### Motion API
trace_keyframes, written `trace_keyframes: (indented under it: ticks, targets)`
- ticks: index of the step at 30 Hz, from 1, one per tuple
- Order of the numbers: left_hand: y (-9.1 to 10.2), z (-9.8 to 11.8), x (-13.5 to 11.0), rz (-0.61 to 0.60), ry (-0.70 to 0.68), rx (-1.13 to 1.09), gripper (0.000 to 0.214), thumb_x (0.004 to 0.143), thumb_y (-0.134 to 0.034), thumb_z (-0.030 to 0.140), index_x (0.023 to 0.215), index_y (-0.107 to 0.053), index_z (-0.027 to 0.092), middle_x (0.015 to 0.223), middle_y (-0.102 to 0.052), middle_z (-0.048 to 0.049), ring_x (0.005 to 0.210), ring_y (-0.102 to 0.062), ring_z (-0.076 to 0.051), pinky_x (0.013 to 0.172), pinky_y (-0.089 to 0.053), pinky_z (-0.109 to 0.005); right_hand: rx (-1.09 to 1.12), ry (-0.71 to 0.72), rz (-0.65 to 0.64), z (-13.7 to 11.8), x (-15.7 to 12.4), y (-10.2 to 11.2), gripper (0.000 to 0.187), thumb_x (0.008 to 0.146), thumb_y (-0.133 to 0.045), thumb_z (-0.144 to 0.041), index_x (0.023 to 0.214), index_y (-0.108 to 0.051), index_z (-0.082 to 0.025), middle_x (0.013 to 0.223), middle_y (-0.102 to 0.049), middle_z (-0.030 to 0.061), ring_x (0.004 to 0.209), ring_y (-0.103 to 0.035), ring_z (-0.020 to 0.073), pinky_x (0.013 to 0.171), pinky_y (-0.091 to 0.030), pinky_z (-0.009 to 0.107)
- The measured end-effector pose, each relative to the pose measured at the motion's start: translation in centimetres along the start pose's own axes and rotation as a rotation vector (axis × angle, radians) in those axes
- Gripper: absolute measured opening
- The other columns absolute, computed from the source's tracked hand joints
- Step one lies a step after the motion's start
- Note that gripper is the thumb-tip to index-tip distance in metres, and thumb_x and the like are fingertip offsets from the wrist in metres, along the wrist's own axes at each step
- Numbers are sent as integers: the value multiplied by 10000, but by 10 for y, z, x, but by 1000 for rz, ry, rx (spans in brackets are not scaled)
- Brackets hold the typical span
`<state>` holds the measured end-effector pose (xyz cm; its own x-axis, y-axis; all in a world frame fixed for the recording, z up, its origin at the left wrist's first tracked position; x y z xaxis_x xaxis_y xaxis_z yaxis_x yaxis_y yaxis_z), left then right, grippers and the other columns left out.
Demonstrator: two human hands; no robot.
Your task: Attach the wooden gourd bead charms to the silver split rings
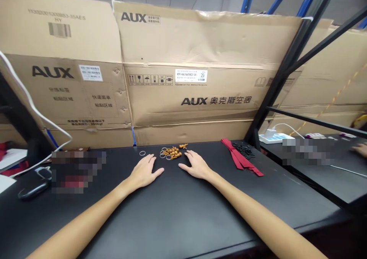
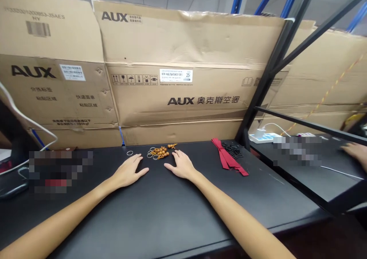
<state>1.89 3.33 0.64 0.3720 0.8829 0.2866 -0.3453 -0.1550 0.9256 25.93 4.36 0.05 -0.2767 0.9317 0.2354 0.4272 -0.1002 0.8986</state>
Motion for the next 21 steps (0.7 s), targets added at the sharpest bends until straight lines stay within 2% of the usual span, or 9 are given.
trace_keyframes:
  ticks: [3,6,13,21]
  targets:
    - [-1,-2,-3,-15,-37,-3,694,863,-440,637,1283,-548,96,1429,-451,-194,1345,-379,-353,1109,-288,-487,11,19,-63,3,-7,-2,834,825,-436,-717,1403,-420,-115,1512,-305,172,1423,-210,327,1160,-157,483]
    - [-2,-3,-4,10,-47,8,665,862,-443,638,1283,-558,136,1425,-467,-163,1343,-394,-326,1114,-285,-454,8,15,-92,2,-11,-3,870,820,-401,-745,1430,-386,-125,1530,-266,159,1436,-175,314,1168,-120,478]
    - [-3,-2,-4,7,-57,12,662,878,-418,628,1284,-558,124,1428,-460,-173,1345,-386,-337,1107,-285,-473,30,5,-91,-1,-11,-1,849,815,-418,-747,1427,-396,-159,1530,-272,148,1434,-179,314,1165,-121,485]
    - [0,3,-4,-30,-39,41,676,889,-397,623,1308,-538,113,1441,-442,-175,1357,-368,-334,1115,-280,-467,-17,-4,-114,-3,-12,1,892,822,-383,-753,1441,-366,-111,1534,-250,165,1438,-167,311,1169,-122,474]
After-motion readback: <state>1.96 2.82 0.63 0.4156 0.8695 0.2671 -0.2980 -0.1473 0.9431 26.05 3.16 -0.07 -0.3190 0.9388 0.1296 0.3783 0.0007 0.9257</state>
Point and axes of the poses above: each hand's wrist, its own x-axis towards the middle knuckle, its own y-axis out of the back of the hand, z = x × y, the point moved 5 cm from there along x, towards the middle knuckle
